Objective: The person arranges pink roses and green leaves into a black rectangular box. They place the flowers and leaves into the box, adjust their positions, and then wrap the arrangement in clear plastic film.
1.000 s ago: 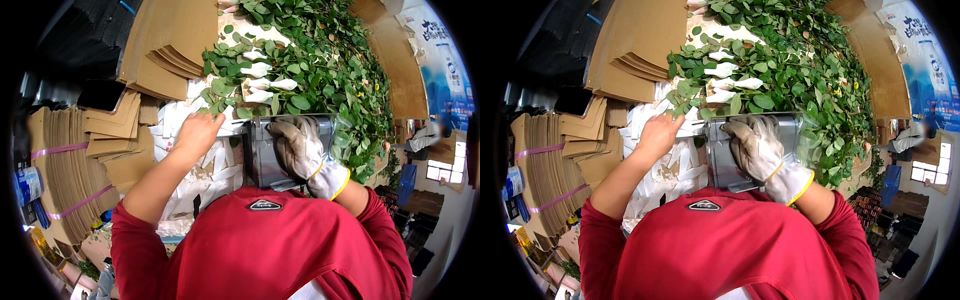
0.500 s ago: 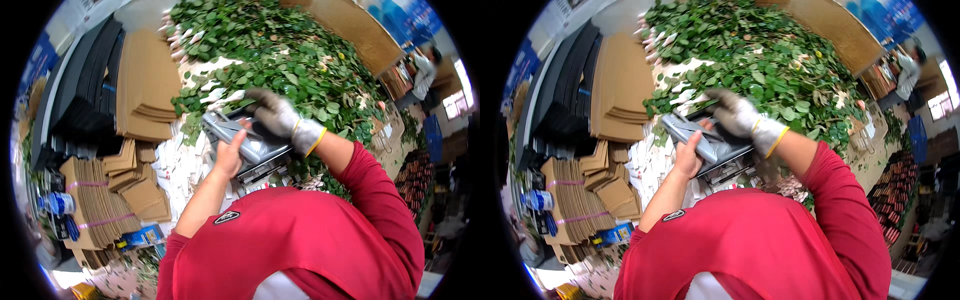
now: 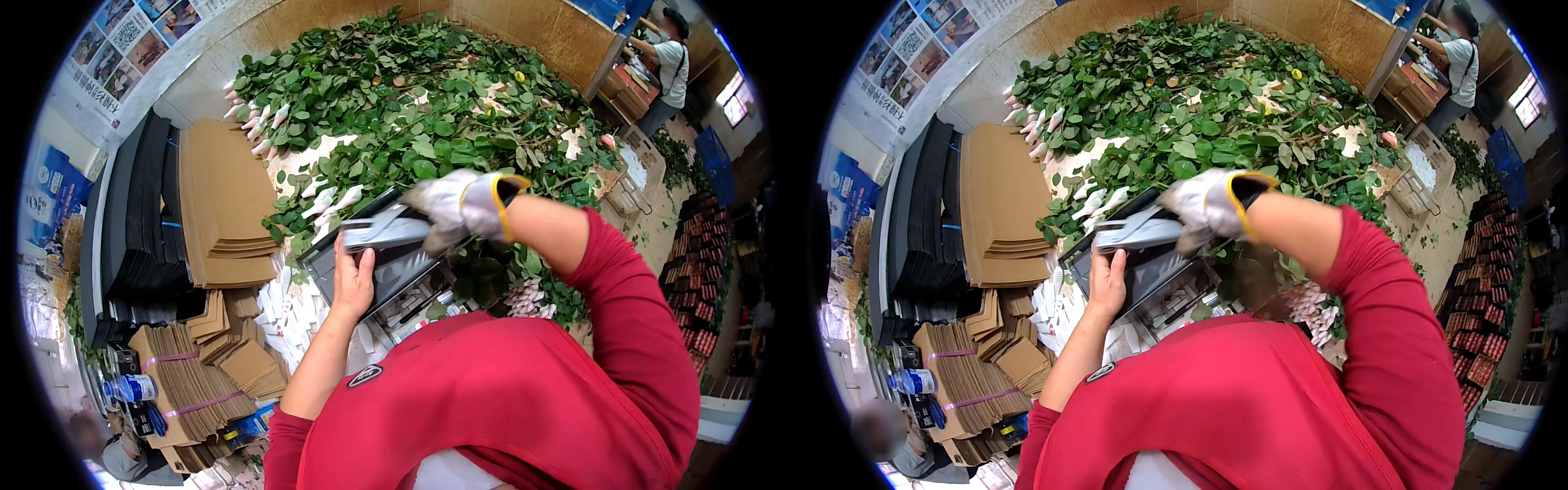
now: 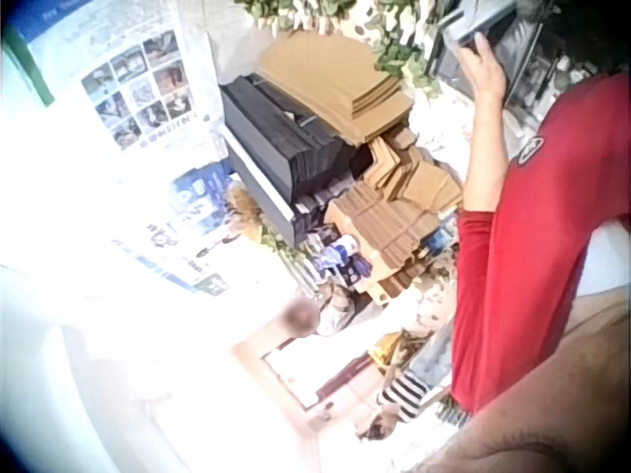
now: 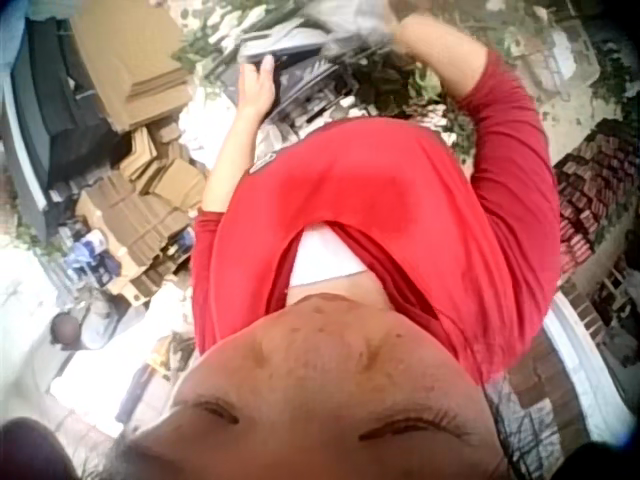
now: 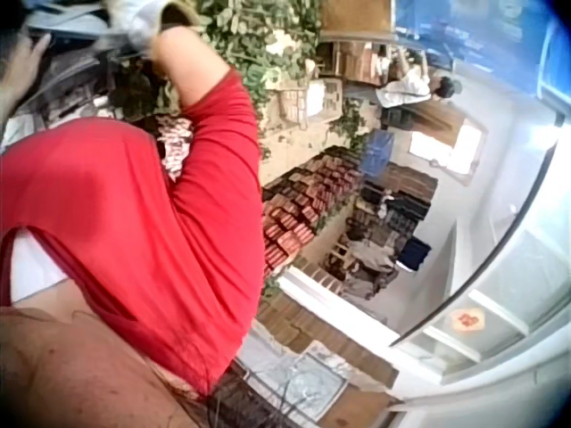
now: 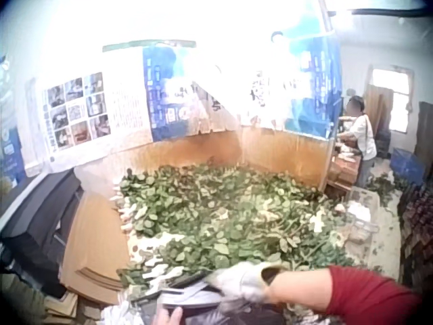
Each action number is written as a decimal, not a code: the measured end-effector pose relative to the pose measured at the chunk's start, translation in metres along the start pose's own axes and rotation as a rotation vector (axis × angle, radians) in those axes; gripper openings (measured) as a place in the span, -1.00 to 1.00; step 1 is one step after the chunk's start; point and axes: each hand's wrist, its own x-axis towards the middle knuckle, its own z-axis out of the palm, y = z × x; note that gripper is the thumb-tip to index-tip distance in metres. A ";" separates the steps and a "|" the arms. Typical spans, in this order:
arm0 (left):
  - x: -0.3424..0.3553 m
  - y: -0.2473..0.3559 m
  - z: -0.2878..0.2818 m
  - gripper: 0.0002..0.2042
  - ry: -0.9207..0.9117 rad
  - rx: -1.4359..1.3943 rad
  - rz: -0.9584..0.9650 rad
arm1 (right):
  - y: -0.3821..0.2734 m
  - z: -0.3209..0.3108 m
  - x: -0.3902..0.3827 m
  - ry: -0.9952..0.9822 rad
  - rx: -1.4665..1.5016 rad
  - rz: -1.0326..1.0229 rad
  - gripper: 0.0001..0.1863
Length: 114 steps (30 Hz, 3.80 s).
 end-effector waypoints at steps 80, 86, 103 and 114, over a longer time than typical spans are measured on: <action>-0.408 -0.091 -0.059 -0.48 0.400 1.140 -0.633 | -0.153 0.109 -0.001 -0.503 0.296 0.143 -0.51; -0.294 -0.095 -0.080 -0.45 0.569 0.770 -0.417 | -0.198 0.211 0.079 -0.446 0.743 0.227 -0.50; -0.486 -0.125 -0.042 -0.70 0.745 1.022 -0.650 | -0.305 0.218 0.114 -0.022 -0.104 -0.580 -0.71; -0.386 -0.124 -0.118 -0.68 1.193 -0.282 -0.516 | -0.470 0.231 0.150 -0.441 0.862 -0.564 -0.54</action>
